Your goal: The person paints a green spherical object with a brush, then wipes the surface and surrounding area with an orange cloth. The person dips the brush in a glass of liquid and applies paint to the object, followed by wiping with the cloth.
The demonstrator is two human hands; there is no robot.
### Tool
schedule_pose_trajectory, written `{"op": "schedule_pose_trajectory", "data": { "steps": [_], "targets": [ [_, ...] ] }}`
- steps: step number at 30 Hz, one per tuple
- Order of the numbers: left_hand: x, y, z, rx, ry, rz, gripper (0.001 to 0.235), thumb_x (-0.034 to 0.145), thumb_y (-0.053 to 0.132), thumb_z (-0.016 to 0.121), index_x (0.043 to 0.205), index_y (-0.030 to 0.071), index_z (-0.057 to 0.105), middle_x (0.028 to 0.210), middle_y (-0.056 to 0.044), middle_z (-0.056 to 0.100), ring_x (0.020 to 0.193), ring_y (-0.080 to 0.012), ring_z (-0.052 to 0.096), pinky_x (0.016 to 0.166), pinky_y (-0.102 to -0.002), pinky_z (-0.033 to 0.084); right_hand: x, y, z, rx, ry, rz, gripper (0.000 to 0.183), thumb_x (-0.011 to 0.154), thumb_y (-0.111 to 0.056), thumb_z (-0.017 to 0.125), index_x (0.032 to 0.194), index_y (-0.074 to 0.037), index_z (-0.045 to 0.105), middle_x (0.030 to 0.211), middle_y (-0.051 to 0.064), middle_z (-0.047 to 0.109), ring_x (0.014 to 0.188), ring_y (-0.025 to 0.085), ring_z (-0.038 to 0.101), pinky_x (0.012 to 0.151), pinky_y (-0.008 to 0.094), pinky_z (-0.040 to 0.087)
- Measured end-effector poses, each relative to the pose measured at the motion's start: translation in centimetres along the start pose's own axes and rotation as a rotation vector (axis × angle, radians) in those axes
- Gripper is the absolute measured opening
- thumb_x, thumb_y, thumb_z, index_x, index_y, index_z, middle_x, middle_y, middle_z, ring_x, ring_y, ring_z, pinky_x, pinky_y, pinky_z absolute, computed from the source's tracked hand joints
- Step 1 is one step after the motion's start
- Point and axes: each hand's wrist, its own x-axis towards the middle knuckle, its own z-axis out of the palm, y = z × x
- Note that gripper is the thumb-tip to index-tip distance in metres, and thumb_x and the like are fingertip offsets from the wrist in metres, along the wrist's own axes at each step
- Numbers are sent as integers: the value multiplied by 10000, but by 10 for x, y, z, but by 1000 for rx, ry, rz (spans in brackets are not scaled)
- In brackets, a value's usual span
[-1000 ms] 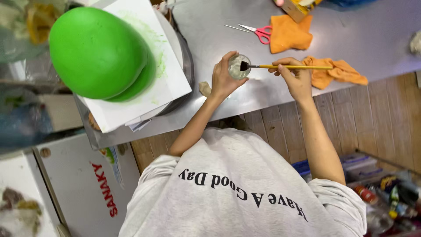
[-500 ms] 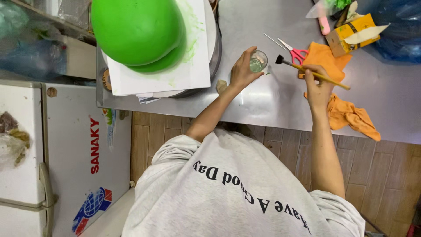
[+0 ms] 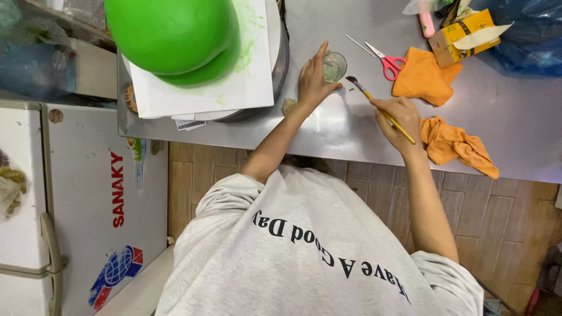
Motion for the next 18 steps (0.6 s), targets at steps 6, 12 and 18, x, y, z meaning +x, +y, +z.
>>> {"op": "schedule_pose_trajectory", "data": {
  "steps": [6, 12, 18],
  "targets": [
    [-50, 10, -23, 48, 112, 84, 1141, 704, 264, 919, 1582, 128, 203, 1578, -187, 359, 1466, -376, 342, 1180, -584, 285, 11, 40, 62, 839, 278, 482, 298, 1095, -253, 581, 1206, 3, 688, 1034, 133, 776, 859, 135, 687, 804, 266, 546],
    [-145, 28, -92, -75, 52, 106, 648, 891, 199, 782, 1465, 127, 489, 1520, -74, 507, 1458, -306, 453, 1196, -471, 394, -12, 80, 88, 924, 294, 541, 322, 1094, -272, 593, 1212, 19, 666, 1034, 147, 764, 819, 136, 668, 749, 252, 523],
    [-190, 49, -163, -112, 36, 111, 456, 926, 148, 742, 1358, 120, 599, 1432, -58, 586, 1347, -270, 551, 1135, -410, 451, -16, 64, 68, 647, 322, 382, 273, 1153, -224, 586, 1236, 21, 674, 1087, 151, 741, 915, 152, 675, 838, 267, 533]
  ]
}}
